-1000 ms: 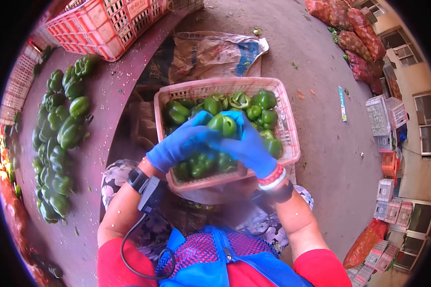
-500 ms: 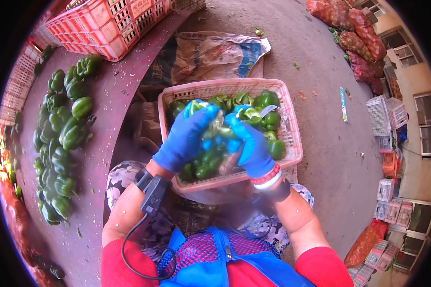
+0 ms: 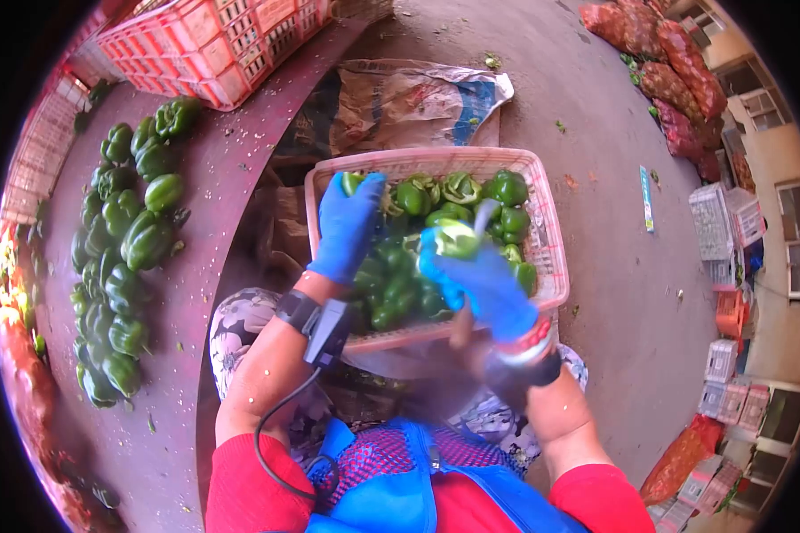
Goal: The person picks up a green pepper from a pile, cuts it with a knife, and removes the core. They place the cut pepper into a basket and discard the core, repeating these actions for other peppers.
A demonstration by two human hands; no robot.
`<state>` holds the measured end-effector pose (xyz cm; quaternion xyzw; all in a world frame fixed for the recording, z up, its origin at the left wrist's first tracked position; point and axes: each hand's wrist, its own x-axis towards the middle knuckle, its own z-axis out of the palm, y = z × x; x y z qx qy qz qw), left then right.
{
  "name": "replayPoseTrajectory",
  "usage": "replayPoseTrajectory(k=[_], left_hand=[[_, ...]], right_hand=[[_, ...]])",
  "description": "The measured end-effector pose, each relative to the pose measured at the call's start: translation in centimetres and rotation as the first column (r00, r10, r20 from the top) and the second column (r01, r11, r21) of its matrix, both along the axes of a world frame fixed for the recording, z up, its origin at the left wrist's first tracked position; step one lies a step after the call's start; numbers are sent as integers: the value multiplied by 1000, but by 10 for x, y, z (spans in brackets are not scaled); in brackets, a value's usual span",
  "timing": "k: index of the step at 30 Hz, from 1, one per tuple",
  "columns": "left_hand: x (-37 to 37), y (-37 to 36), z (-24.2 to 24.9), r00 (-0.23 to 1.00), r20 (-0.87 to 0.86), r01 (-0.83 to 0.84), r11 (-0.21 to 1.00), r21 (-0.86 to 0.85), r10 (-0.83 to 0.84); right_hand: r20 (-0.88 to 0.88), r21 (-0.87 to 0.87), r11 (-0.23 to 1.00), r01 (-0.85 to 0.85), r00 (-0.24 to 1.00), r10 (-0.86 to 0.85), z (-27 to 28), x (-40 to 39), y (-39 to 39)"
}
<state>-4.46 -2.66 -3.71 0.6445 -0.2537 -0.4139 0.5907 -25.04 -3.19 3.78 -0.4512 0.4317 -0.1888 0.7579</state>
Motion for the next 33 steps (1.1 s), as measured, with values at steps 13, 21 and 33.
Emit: replayPoseTrajectory(k=[13,21,33], left_hand=[[-33,19,20,911,-35,413,909,51,-412],[-37,32,8,797,580,240,970,-44,-171],[-25,13,44,963,243,145,983,-113,-114]], right_hand=[[-231,-285,953,-106,972,39,-38,17,-17],[-393,-641,759,-112,897,-200,-90,44,0],[0,170,913,372,926,-378,-73,12,-35]])
